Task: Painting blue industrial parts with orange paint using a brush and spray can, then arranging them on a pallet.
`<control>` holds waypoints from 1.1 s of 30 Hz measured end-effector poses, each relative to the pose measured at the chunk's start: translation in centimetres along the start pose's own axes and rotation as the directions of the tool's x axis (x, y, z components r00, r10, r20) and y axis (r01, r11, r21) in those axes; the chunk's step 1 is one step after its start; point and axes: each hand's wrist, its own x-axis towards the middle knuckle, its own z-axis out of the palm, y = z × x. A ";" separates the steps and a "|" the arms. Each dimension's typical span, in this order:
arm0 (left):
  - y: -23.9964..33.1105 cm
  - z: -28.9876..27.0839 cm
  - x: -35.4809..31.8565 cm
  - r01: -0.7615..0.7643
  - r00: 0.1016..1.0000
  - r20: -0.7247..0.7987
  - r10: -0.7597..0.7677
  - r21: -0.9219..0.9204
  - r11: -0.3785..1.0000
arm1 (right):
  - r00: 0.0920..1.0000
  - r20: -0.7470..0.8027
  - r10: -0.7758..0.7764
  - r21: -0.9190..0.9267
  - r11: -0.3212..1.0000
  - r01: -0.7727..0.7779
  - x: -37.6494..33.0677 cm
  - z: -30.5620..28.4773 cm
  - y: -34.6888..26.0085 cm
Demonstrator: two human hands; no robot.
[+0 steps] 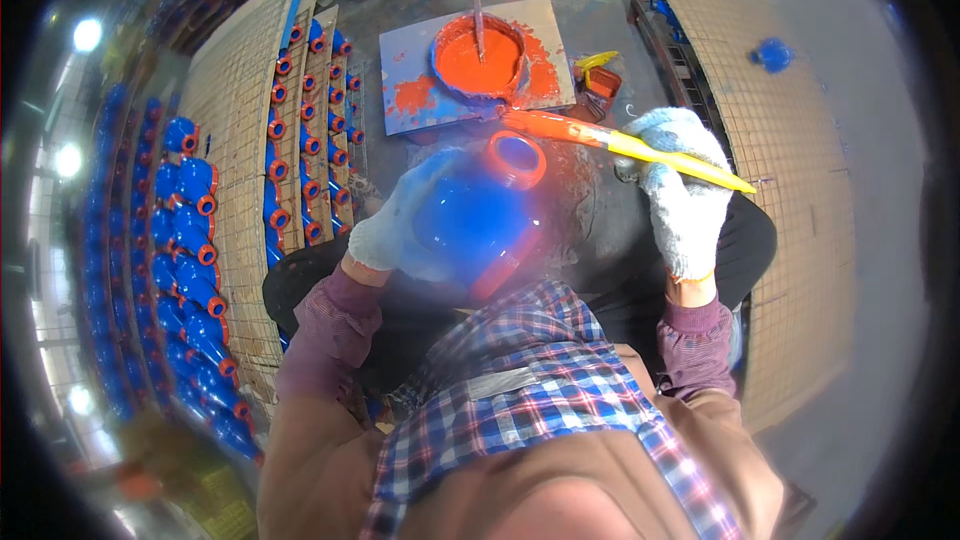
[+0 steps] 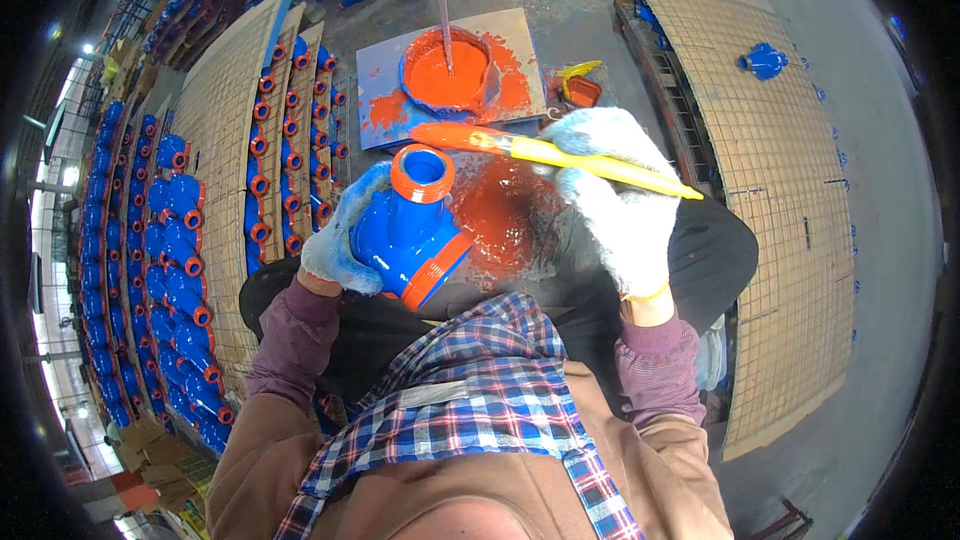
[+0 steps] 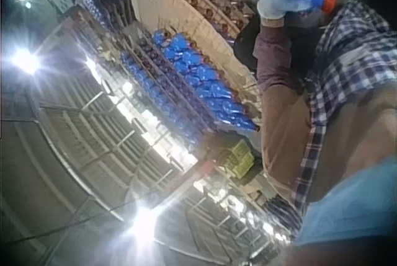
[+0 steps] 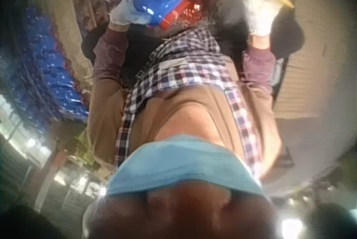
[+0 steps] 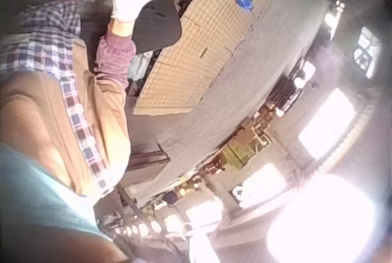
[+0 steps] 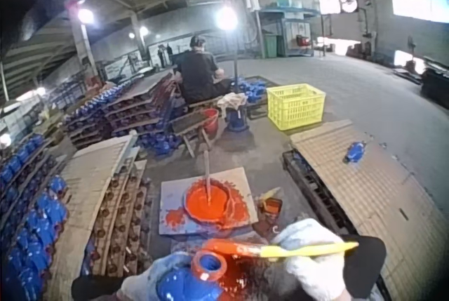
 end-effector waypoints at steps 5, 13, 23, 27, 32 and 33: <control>3.4 -0.1 1.6 0.146 0.987 -0.083 -0.134 0.156 0.977 | 0.985 0.044 -0.165 -0.201 0.965 0.170 -1.0 0.3 -0.8; 6.2 0.7 3.3 0.202 0.979 -0.175 -0.109 0.705 0.680 | 0.947 -0.248 0.203 -0.092 0.968 -0.232 -2.1 2.2 -0.8; 6.6 1.4 3.3 -0.087 0.977 0.134 -0.164 0.960 0.264 | 0.979 0.041 0.199 -0.537 0.831 -0.147 3.8 4.0 5.9; 6.1 1.4 3.5 -0.037 0.972 0.107 -0.207 0.947 0.318 | 0.966 0.209 -0.152 -0.582 0.775 0.247 1.9 4.5 4.1; 4.4 1.0 3.2 0.294 0.880 -0.020 -0.475 0.808 0.511 | 0.925 0.311 -0.219 -0.599 0.711 0.369 -1.3 5.2 3.5; 3.9 0.8 2.9 0.343 0.876 -0.026 -0.481 0.735 0.585 | 0.916 0.309 -0.255 -0.581 0.712 0.395 -1.7 5.3 3.8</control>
